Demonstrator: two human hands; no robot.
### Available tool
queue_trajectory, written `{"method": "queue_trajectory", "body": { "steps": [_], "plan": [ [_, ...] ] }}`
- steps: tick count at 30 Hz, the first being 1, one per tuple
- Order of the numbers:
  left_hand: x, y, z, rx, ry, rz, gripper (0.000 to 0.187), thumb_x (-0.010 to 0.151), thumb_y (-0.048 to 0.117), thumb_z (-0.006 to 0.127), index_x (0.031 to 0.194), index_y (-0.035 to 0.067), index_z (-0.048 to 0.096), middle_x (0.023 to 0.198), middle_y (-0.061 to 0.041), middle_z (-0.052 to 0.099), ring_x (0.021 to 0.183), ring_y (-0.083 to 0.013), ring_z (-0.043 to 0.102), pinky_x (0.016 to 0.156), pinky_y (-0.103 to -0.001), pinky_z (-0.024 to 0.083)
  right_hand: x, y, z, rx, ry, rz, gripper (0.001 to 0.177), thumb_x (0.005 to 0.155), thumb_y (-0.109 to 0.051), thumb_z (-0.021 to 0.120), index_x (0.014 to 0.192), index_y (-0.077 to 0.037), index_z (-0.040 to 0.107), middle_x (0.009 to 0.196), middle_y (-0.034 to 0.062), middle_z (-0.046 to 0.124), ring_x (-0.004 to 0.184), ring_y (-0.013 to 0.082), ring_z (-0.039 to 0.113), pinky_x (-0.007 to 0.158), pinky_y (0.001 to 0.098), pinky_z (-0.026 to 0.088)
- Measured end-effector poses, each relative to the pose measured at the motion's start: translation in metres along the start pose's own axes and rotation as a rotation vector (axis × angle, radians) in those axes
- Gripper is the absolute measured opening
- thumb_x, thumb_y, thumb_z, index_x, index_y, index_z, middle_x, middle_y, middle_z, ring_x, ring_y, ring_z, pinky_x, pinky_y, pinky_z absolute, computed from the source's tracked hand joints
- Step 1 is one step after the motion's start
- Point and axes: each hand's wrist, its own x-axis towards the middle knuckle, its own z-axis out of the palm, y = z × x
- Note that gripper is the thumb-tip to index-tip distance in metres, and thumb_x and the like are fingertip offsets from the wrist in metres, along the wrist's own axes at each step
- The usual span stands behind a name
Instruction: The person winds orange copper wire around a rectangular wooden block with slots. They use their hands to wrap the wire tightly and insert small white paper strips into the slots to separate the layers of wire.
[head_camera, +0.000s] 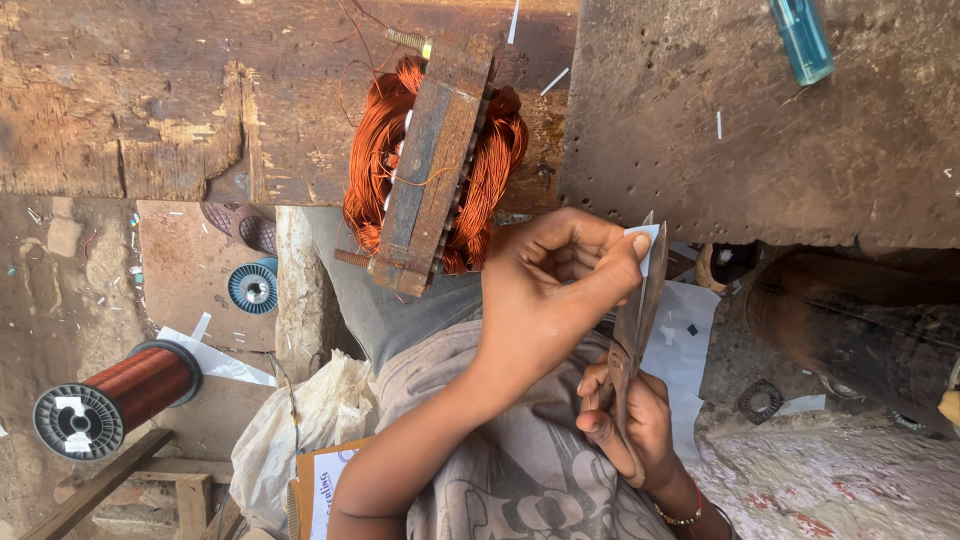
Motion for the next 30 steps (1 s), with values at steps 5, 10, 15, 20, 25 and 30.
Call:
{"method": "queue_trajectory", "body": {
  "steps": [5,10,15,20,25,30],
  "plan": [
    [0.002,-0.004,0.0,0.052,0.003,0.04,0.014,0.096,0.009,0.077,0.092,-0.002,0.07,0.081,-0.003,0.071,0.071,-0.0039,0.064,0.066,-0.02,0.054,-0.007,0.006,0.001,-0.061,0.069,0.026,0.032,0.092,-0.029,0.075,0.095,0.0,0.063,0.067,0.0016,0.061,0.047,0.0048,0.053,0.047,0.0217,0.039],
    [-0.002,-0.003,-0.003,0.006,-0.027,-0.017,0.013,0.098,0.009,0.074,0.1,-0.003,0.07,0.087,-0.005,0.072,0.076,-0.0071,0.069,0.068,-0.022,0.058,0.001,0.0,0.0,0.078,0.167,0.014,0.034,0.089,-0.022,0.081,0.107,0.004,0.069,0.067,0.0014,0.066,0.047,0.0054,0.059,0.043,0.0199,0.044],
    [-0.026,-0.004,-0.013,-0.127,-0.088,-0.063,0.026,0.099,0.005,0.065,0.124,-0.001,0.062,0.102,-0.009,0.071,0.09,-0.0128,0.073,0.078,-0.027,0.063,0.046,-0.074,-0.05,-0.686,0.539,-0.096,0.069,0.067,-0.021,0.085,0.128,0.004,0.066,0.092,0.0068,0.058,0.072,0.0128,0.055,0.06,0.0245,0.046],
    [-0.048,-0.016,-0.021,-0.11,0.005,0.018,0.016,0.102,-0.002,0.068,0.116,-0.007,0.062,0.104,-0.016,0.071,0.096,-0.0168,0.069,0.088,-0.028,0.056,0.109,-0.139,-0.08,-1.004,0.387,-0.281,0.036,0.089,-0.005,0.072,0.125,0.0,0.074,0.118,0.0127,0.063,0.089,0.0202,0.065,0.071,0.0292,0.052],
    [-0.063,-0.015,-0.038,-0.024,0.074,0.105,0.012,0.096,-0.007,0.069,0.107,-0.005,0.065,0.111,-0.014,0.07,0.105,-0.016,0.067,0.095,-0.029,0.054,0.109,-0.131,-0.044,-0.731,0.203,-0.467,0.025,0.086,-0.006,0.073,0.111,0.0,0.073,0.107,0.0149,0.072,0.098,0.0259,0.072,0.085,0.0358,0.058],
    [-0.064,-0.014,-0.046,0.091,0.104,0.152,0.012,0.094,-0.01,0.071,0.104,-0.006,0.067,0.105,-0.014,0.071,0.093,-0.0153,0.068,0.084,-0.028,0.057,0.104,-0.091,-0.003,-0.21,0.108,-0.411,0.013,0.09,0.006,0.07,0.103,0.005,0.07,0.096,0.0149,0.074,0.082,0.0173,0.076,0.069,0.0247,0.061]
  ]
}}
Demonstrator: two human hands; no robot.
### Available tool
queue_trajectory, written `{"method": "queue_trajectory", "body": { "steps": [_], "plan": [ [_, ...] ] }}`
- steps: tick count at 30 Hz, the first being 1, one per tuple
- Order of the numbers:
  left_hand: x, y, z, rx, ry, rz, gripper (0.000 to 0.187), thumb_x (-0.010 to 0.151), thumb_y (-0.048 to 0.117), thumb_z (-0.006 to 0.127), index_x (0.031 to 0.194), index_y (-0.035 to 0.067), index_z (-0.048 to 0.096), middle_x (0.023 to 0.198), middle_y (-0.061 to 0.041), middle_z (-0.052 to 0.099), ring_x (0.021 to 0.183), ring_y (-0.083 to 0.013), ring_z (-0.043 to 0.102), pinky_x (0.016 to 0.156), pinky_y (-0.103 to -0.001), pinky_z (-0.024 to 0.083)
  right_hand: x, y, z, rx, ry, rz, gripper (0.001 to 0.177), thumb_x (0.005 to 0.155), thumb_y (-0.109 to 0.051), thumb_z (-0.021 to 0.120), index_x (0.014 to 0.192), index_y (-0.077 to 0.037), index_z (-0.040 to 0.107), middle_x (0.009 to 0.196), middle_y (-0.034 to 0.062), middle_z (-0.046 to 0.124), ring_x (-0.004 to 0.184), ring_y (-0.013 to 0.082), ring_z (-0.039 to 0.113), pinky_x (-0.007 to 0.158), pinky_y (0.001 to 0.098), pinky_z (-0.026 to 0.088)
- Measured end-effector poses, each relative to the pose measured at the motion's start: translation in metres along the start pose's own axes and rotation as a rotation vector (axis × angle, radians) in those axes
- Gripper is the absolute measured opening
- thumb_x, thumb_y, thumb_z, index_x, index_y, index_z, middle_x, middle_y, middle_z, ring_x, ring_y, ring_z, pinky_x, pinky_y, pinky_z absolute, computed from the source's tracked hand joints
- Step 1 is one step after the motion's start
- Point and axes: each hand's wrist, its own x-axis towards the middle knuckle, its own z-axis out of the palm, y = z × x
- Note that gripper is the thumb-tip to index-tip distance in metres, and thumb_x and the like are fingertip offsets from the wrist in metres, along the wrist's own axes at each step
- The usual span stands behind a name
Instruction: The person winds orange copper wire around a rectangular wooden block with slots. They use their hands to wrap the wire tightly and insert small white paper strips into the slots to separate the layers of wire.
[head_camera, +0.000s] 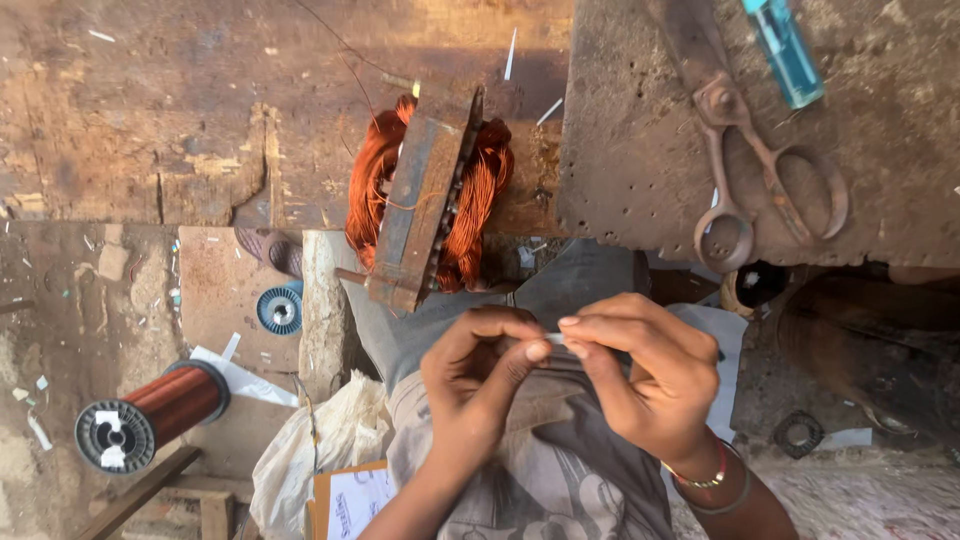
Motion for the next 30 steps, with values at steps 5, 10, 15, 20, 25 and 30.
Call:
{"method": "queue_trajectory", "body": {
  "steps": [5,10,15,20,25,30],
  "plan": [
    [0.002,0.002,-0.01,-0.066,0.007,-0.05,0.01,0.094,-0.009,0.071,0.104,-0.008,0.068,0.102,-0.015,0.073,0.089,-0.0174,0.073,0.083,-0.03,0.062,-0.002,0.004,0.008,0.003,-0.043,-0.051,0.017,0.088,0.011,0.069,0.101,0.001,0.072,0.095,0.0133,0.073,0.079,0.0167,0.076,0.067,0.0242,0.061],
    [0.005,0.009,-0.027,-0.04,-0.067,-0.088,0.019,0.091,-0.008,0.074,0.11,-0.01,0.072,0.106,-0.018,0.074,0.094,-0.0203,0.075,0.085,-0.031,0.062,0.01,0.005,0.007,-0.144,-0.051,-0.273,0.023,0.083,0.01,0.075,0.102,-0.003,0.074,0.098,0.0133,0.071,0.083,0.0223,0.075,0.069,0.0272,0.061],
    [0.003,0.012,-0.033,-0.111,-0.024,-0.082,0.018,0.091,-0.009,0.074,0.109,-0.01,0.073,0.107,-0.019,0.074,0.098,-0.0206,0.074,0.088,-0.031,0.062,0.016,-0.002,0.01,-0.12,-0.114,-0.228,0.021,0.083,0.002,0.081,0.103,-0.002,0.074,0.101,0.0138,0.071,0.089,0.0232,0.075,0.072,0.029,0.062],
    [0.003,0.015,-0.036,0.018,-0.024,-0.002,0.018,0.089,-0.01,0.075,0.107,-0.009,0.074,0.108,-0.018,0.074,0.097,-0.0187,0.072,0.086,-0.028,0.059,0.012,0.001,0.018,-0.139,-0.075,-0.217,0.022,0.084,-0.004,0.083,0.103,0.002,0.072,0.102,0.0143,0.072,0.09,0.0247,0.075,0.076,0.0316,0.061],
    [0.003,0.028,-0.039,0.279,-0.011,0.351,0.011,0.094,-0.005,0.071,0.105,-0.003,0.07,0.104,-0.012,0.074,0.102,-0.0195,0.073,0.096,-0.031,0.06,0.015,0.002,0.025,-0.021,-0.001,-0.181,0.011,0.092,0.004,0.073,0.104,0.004,0.072,0.095,0.0119,0.073,0.079,0.019,0.075,0.064,0.0253,0.061],
    [0.046,0.055,-0.066,0.399,0.576,0.486,0.018,0.107,-0.002,0.074,0.121,0.0,0.063,0.1,-0.01,0.07,0.073,-0.0113,0.066,0.065,-0.024,0.053,0.053,0.006,0.034,-0.375,0.086,-0.352,0.009,0.087,0.012,0.076,0.094,0.009,0.071,0.087,0.016,0.068,0.071,0.0256,0.069,0.058,0.0316,0.052]
  ]
}}
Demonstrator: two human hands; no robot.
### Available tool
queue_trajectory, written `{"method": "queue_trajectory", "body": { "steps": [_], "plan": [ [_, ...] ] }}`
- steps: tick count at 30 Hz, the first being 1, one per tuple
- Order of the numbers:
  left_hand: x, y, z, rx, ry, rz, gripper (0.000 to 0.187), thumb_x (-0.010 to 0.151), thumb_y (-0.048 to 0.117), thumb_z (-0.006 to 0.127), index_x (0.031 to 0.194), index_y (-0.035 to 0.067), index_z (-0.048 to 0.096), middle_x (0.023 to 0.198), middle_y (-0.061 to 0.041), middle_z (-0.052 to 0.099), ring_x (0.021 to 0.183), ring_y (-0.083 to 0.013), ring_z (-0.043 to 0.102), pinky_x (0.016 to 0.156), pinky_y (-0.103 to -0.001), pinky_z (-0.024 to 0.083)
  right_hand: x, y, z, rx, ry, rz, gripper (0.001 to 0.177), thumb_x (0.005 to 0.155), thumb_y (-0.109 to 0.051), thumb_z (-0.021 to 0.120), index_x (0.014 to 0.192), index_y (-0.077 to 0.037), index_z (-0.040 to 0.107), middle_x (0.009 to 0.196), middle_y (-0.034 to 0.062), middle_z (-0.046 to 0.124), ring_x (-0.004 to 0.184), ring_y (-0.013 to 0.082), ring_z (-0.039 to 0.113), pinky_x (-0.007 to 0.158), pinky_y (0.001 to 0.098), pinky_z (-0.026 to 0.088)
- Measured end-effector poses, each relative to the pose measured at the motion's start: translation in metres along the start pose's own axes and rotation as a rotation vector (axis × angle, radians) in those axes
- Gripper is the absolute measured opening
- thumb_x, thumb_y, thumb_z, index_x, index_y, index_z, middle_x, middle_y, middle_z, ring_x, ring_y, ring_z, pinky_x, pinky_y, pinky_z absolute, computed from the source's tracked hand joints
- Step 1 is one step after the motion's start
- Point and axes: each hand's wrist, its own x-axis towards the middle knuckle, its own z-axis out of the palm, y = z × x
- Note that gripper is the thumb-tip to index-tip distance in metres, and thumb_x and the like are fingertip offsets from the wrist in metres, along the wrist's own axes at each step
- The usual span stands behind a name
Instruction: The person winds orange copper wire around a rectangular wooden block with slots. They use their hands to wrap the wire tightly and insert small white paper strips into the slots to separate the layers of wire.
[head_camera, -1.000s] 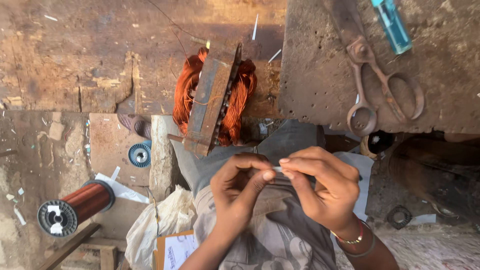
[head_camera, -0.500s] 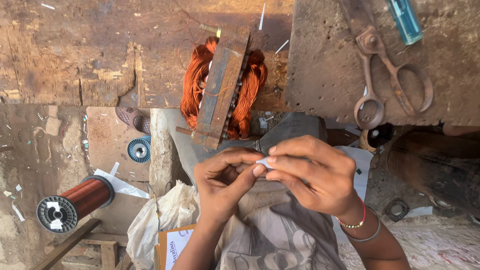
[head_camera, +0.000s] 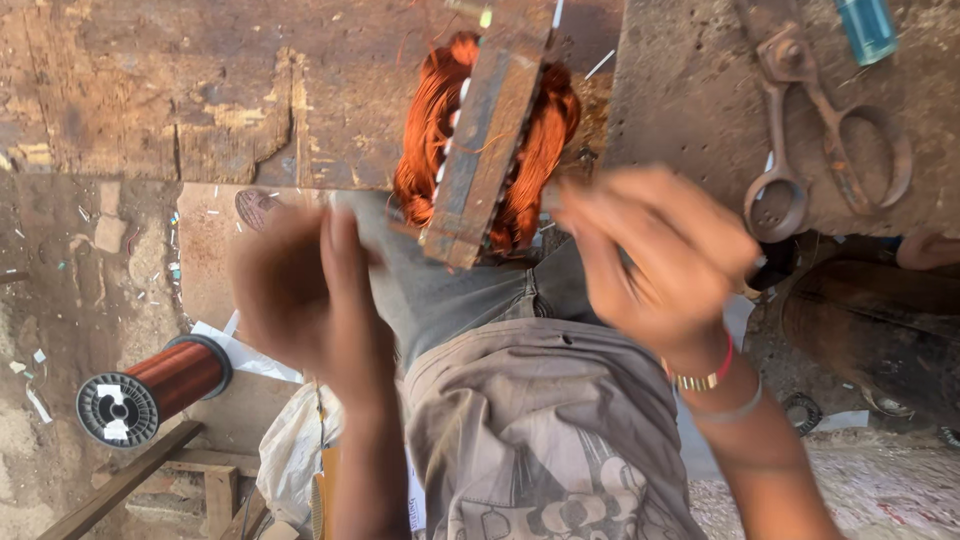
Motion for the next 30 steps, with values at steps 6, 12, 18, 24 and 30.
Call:
{"method": "queue_trajectory", "body": {
  "steps": [6,12,18,24,30],
  "plan": [
    [0.097,-0.009,0.026,0.059,-0.82,0.085,0.047,0.094,0.008,0.083,0.136,0.003,0.062,0.119,-0.005,0.068,0.084,-0.0059,0.061,0.073,-0.021,0.052,0.03,0.002,0.017,-0.118,-0.137,-0.147,0.013,0.081,0.014,0.07,0.088,0.005,0.065,0.092,0.0151,0.063,0.075,0.0317,0.063,0.065,0.0379,0.05],
    [0.116,-0.015,0.034,0.175,-0.972,0.154,0.039,0.092,0.016,0.085,0.126,0.004,0.069,0.096,-0.005,0.071,0.077,-0.008,0.066,0.067,-0.023,0.052,0.035,-0.002,0.016,-0.166,-0.247,-0.093,0.014,0.074,0.011,0.07,0.085,0.004,0.065,0.081,0.014,0.055,0.068,0.033,0.058,0.061,0.0407,0.045],
    [0.119,-0.017,0.035,0.205,-0.972,0.192,0.033,0.09,0.02,0.085,0.11,0.003,0.064,0.086,-0.005,0.07,0.073,-0.0094,0.072,0.066,-0.025,0.054,0.04,0.0,0.018,-0.104,-0.237,-0.056,0.013,0.075,0.011,0.072,0.084,0.005,0.066,0.077,0.0131,0.052,0.065,0.0316,0.054,0.06,0.041,0.042],
    [0.12,-0.018,0.037,0.196,-0.983,0.175,0.031,0.093,0.022,0.085,0.108,0.005,0.063,0.087,-0.005,0.07,0.075,-0.0116,0.072,0.068,-0.026,0.055,0.036,0.004,0.023,-0.119,-0.209,-0.094,0.014,0.076,0.009,0.074,0.087,0.005,0.067,0.08,0.0136,0.054,0.066,0.031,0.057,0.059,0.0391,0.043],
    [0.12,-0.018,0.035,0.198,-0.981,0.219,0.031,0.094,0.021,0.085,0.113,0.006,0.065,0.091,-0.006,0.071,0.079,-0.0141,0.074,0.071,-0.027,0.056,0.036,0.005,0.023,-0.133,-0.238,-0.12,0.019,0.083,0.0,0.083,0.094,0.004,0.068,0.087,0.0136,0.059,0.072,0.0307,0.061,0.062,0.0371,0.047]
  ]
}}
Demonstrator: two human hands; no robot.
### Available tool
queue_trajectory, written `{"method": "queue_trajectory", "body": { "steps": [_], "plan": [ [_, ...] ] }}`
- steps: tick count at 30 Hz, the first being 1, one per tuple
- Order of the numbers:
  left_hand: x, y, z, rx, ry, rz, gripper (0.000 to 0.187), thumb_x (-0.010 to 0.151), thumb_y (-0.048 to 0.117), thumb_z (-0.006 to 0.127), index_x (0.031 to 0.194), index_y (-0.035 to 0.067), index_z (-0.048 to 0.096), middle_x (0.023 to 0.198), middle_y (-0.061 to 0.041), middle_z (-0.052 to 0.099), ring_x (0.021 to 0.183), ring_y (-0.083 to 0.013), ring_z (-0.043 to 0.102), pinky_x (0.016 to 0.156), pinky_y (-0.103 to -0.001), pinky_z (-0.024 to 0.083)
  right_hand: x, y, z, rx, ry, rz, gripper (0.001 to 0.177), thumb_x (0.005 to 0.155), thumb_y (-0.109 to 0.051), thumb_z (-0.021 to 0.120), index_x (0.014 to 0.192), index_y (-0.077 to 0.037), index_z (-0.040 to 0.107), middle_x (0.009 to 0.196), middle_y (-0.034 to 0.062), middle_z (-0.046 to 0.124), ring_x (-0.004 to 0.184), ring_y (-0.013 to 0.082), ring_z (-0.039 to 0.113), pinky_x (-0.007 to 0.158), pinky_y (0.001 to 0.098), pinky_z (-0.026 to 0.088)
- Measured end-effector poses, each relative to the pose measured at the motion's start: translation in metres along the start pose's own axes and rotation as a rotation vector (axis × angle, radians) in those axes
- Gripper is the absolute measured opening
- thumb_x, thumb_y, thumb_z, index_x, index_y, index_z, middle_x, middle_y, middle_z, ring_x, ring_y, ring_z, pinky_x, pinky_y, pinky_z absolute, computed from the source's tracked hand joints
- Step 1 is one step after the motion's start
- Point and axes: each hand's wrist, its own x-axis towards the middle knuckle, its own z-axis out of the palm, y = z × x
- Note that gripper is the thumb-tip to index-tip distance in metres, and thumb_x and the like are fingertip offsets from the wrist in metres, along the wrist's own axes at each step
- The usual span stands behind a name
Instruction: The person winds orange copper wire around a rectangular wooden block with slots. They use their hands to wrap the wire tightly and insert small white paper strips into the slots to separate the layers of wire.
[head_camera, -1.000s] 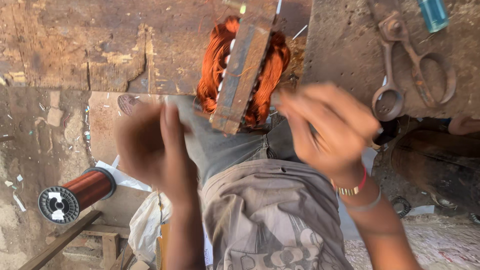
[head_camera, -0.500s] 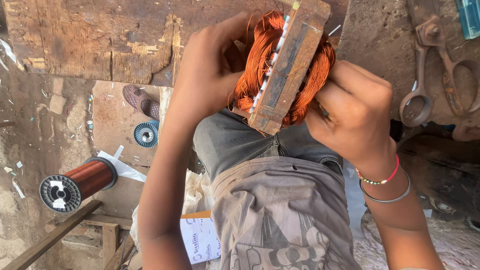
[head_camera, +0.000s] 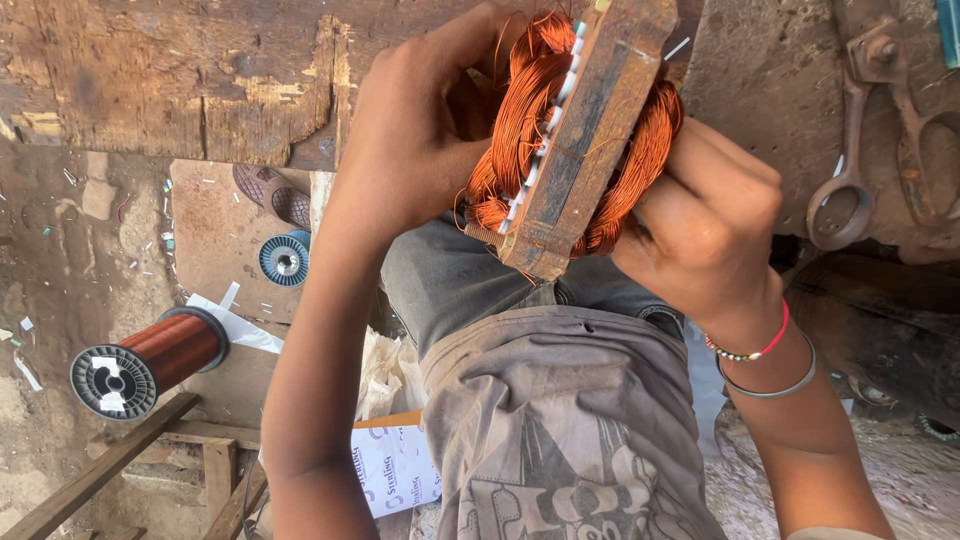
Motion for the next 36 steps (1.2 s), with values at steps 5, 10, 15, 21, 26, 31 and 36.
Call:
{"method": "queue_trajectory", "body": {
  "steps": [5,10,15,21,26,31,36],
  "plan": [
    [0.003,0.004,-0.001,-0.048,0.013,0.031,0.032,0.09,0.018,0.081,0.115,0.008,0.064,0.091,-0.006,0.071,0.078,-0.0163,0.074,0.07,-0.028,0.056,0.007,-0.004,-0.001,0.063,-0.035,-0.008,0.027,0.09,-0.013,0.087,0.098,0.004,0.069,0.091,0.0141,0.062,0.079,0.0312,0.064,0.068,0.039,0.049],
    [0.005,0.003,-0.002,-0.021,0.001,0.032,0.035,0.087,0.017,0.082,0.115,0.008,0.064,0.088,-0.006,0.07,0.074,-0.0176,0.072,0.066,-0.029,0.054,0.012,-0.004,-0.001,0.038,-0.058,0.034,0.024,0.081,-0.013,0.088,0.089,0.004,0.072,0.078,0.014,0.061,0.067,0.0294,0.061,0.057,0.038,0.046],
    [0.002,-0.001,-0.002,-0.008,-0.009,0.007,0.032,0.091,0.018,0.082,0.115,0.008,0.064,0.089,-0.006,0.07,0.075,-0.0172,0.074,0.068,-0.029,0.056,0.015,-0.001,0.002,0.058,-0.091,0.003,0.028,0.083,-0.019,0.09,0.087,0.003,0.072,0.079,0.0126,0.064,0.067,0.0285,0.064,0.059,0.0377,0.048],
    [0.002,-0.001,-0.002,0.0,0.005,0.041,0.04,0.089,0.018,0.079,0.125,0.01,0.061,0.09,-0.007,0.069,0.075,-0.0182,0.073,0.068,-0.03,0.056,0.019,-0.005,0.003,0.084,-0.106,0.019,0.027,0.085,-0.019,0.088,0.091,0.002,0.072,0.081,0.0125,0.066,0.07,0.0283,0.066,0.061,0.0373,0.049],
    [0.003,0.002,-0.002,0.031,0.001,-0.006,0.046,0.086,0.021,0.079,0.127,0.011,0.061,0.087,-0.007,0.07,0.072,-0.0195,0.072,0.066,-0.031,0.055,0.006,-0.003,0.012,0.056,-0.043,0.128,0.03,0.08,-0.017,0.093,0.079,0.002,0.07,0.068,0.0121,0.06,0.06,0.0274,0.06,0.055,0.0386,0.043],
    [-0.002,-0.001,0.0,0.016,-0.014,0.025,0.036,0.095,0.025,0.084,0.119,0.009,0.063,0.09,-0.006,0.069,0.078,-0.0169,0.075,0.071,-0.029,0.056,-0.013,-0.01,0.013,0.137,0.033,0.17,0.013,0.092,-0.002,0.078,0.096,0.007,0.069,0.09,0.0162,0.063,0.071,0.0264,0.062,0.058,0.0331,0.045],
    [-0.003,0.0,0.001,-0.035,0.0,0.002,0.034,0.094,0.023,0.083,0.113,0.006,0.061,0.088,-0.006,0.068,0.076,-0.0149,0.074,0.069,-0.027,0.055,-0.012,-0.013,0.011,0.11,0.043,0.174,0.015,0.091,-0.003,0.077,0.098,0.006,0.068,0.087,0.0155,0.061,0.07,0.0293,0.061,0.062,0.0356,0.046]
  ]
}}
